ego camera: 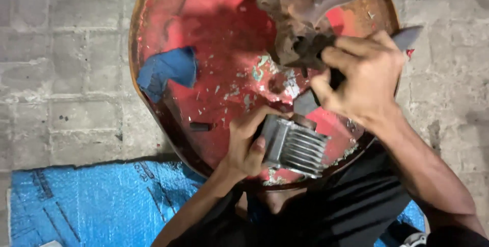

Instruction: The person scrubs a metal engine cylinder head with a wire brush and a metal file while sitting on a blue mat. They then use a small metal tool to scrape the inside of the cylinder head.

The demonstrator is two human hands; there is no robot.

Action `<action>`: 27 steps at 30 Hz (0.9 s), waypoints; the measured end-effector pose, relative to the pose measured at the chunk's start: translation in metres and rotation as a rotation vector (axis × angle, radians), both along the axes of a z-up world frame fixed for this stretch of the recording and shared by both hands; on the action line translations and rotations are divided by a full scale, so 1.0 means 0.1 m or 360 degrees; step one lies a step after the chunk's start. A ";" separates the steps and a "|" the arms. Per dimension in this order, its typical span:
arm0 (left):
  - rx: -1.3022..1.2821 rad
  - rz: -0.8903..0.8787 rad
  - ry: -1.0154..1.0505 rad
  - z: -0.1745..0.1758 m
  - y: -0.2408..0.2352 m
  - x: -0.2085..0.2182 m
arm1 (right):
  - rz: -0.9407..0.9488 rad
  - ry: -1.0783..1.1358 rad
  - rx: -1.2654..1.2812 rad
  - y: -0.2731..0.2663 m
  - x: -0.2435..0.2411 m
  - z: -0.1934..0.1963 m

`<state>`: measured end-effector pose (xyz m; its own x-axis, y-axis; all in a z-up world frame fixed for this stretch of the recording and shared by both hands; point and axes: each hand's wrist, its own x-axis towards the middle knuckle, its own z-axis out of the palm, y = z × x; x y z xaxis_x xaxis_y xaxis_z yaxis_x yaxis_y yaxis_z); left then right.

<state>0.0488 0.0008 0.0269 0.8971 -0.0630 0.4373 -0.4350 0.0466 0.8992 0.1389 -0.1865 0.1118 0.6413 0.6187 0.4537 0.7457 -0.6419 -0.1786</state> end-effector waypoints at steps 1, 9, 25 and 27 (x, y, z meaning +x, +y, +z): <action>0.0041 0.0000 0.0018 0.01 0.01 0.00 | 0.0080 0.0013 0.0102 0.09 -0.13 0.11; 0.0025 -0.0001 0.0061 0.10 -0.01 0.03 | -0.0190 -0.0423 -0.0164 -0.07 -0.04 0.00; 0.0016 -0.0003 0.0012 0.05 -0.05 0.04 | -0.0008 -0.0320 0.0140 -0.02 -0.02 -0.01; 0.0024 0.0023 -0.0004 0.04 -0.05 0.04 | 0.0124 -0.0121 0.0262 0.13 -0.18 0.05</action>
<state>0.0525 -0.0039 0.0306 0.8968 -0.0569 0.4389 -0.4380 0.0268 0.8986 0.1212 -0.1737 0.1169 0.5541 0.5787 0.5983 0.8075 -0.5483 -0.2176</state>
